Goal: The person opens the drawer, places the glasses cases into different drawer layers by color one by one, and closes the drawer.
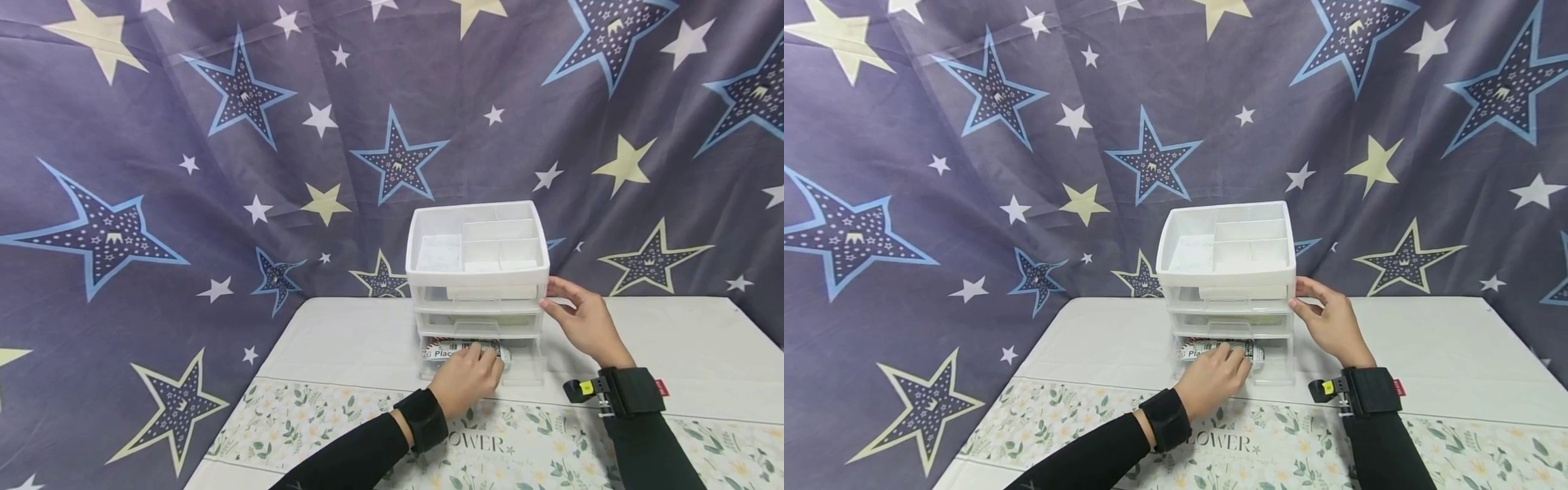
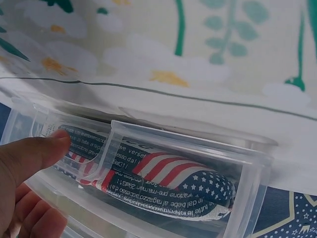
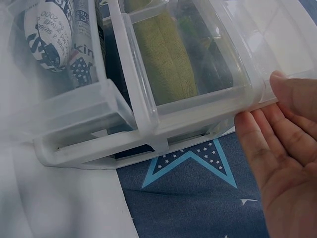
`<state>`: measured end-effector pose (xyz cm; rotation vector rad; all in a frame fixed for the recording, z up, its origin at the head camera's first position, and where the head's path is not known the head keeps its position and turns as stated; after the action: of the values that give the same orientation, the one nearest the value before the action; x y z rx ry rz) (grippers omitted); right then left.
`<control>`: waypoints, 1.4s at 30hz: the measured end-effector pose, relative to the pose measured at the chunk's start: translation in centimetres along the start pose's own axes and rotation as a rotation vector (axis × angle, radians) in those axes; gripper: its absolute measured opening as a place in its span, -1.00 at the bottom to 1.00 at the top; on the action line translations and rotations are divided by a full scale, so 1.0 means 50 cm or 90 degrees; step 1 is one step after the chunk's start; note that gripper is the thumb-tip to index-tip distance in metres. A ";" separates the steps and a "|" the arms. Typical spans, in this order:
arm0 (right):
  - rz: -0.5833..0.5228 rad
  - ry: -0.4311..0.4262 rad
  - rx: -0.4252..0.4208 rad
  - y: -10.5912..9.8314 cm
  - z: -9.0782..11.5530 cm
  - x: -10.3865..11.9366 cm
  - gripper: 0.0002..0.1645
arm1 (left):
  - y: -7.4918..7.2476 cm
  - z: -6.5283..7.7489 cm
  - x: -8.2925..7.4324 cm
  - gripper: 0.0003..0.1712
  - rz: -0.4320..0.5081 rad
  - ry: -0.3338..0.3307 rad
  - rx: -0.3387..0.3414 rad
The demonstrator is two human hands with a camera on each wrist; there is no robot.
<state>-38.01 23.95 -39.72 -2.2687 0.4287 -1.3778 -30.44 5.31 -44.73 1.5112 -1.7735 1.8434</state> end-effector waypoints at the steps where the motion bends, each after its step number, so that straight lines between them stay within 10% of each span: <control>1: 0.000 0.000 -0.001 -0.001 0.001 0.000 -0.42 | 0.001 -0.001 0.001 -0.85 0.001 -0.001 0.000; 29: 0.000 -0.002 0.005 0.001 -0.001 0.006 -0.44 | 0.035 -0.022 0.022 -0.87 0.025 -0.027 -0.005; 35: 0.004 -0.001 0.004 0.000 -0.001 0.003 -0.44 | 0.034 -0.024 0.026 -0.38 0.007 -0.036 -0.058; 42: 0.005 -0.003 0.005 -0.001 0.000 0.001 -0.44 | 0.028 -0.020 0.028 -0.48 -0.007 -0.024 -0.122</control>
<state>-37.98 23.94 -39.65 -2.2614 0.4308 -1.3673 -32.62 5.06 -44.41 1.4893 -1.8923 1.5977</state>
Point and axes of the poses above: each hand's wrist, its own z-axis away from the middle knuckle, its own y-axis out of the palm, x = y × z, the point moved 8 cm from there along -z, towards the middle knuckle, and after that the axes turned 13 degrees about x, right-handed, at the moved point
